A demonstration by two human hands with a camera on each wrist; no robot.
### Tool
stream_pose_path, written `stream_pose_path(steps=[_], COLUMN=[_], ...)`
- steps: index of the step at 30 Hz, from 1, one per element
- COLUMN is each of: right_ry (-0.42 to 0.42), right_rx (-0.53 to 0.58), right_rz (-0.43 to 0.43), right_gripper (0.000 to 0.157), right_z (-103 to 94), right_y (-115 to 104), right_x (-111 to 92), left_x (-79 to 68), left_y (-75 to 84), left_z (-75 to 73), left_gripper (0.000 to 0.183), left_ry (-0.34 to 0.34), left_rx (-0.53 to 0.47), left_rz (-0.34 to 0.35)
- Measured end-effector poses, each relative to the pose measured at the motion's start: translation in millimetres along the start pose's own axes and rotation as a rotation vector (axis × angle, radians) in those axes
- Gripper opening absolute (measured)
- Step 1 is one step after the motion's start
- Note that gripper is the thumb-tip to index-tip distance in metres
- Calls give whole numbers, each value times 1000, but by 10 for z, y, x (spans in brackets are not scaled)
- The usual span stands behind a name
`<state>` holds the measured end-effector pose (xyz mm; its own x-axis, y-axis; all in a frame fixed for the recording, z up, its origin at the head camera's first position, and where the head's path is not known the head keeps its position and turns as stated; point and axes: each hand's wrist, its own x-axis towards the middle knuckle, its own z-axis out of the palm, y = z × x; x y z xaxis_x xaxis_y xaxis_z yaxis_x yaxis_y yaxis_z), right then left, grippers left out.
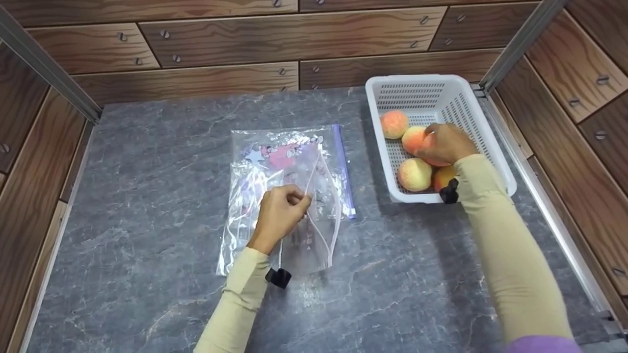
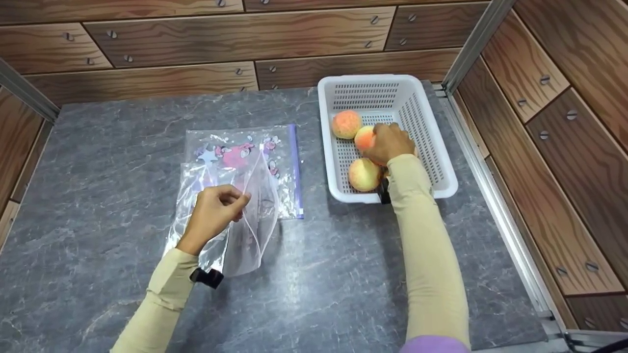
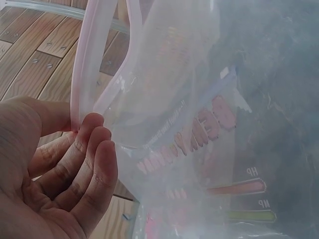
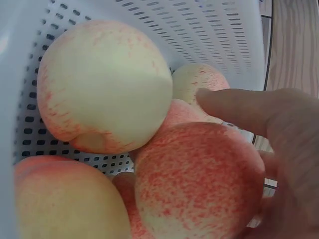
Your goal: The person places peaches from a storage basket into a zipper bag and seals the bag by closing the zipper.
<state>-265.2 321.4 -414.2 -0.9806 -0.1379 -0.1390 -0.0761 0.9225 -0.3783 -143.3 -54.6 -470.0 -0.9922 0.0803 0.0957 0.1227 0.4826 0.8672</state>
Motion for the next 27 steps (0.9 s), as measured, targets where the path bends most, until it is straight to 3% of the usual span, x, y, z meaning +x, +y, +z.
stream_pose_path(steps=[4, 9, 15, 22, 27], right_ry=[-21, -15, 93, 206, 190], right_rx=[-1, 7, 101, 384, 695], right_rz=[16, 8, 31, 17, -4], right_gripper=[46, 51, 57, 65, 61], right_z=[19, 1, -85, -228, -189], right_y=[17, 26, -80, -408, -651], right_x=[-12, -35, -125, -253, -300], left_x=[-11, -14, -26, -30, -41], left_y=[-9, -12, -17, -37, -11], left_z=[-12, -14, 8, 20, 23], left_gripper=[15, 15, 16, 15, 14], left_ry=[-1, 11, 7, 9, 8], left_rx=[-3, -5, -26, -28, -39], left_rz=[-2, 10, -3, -22, -15])
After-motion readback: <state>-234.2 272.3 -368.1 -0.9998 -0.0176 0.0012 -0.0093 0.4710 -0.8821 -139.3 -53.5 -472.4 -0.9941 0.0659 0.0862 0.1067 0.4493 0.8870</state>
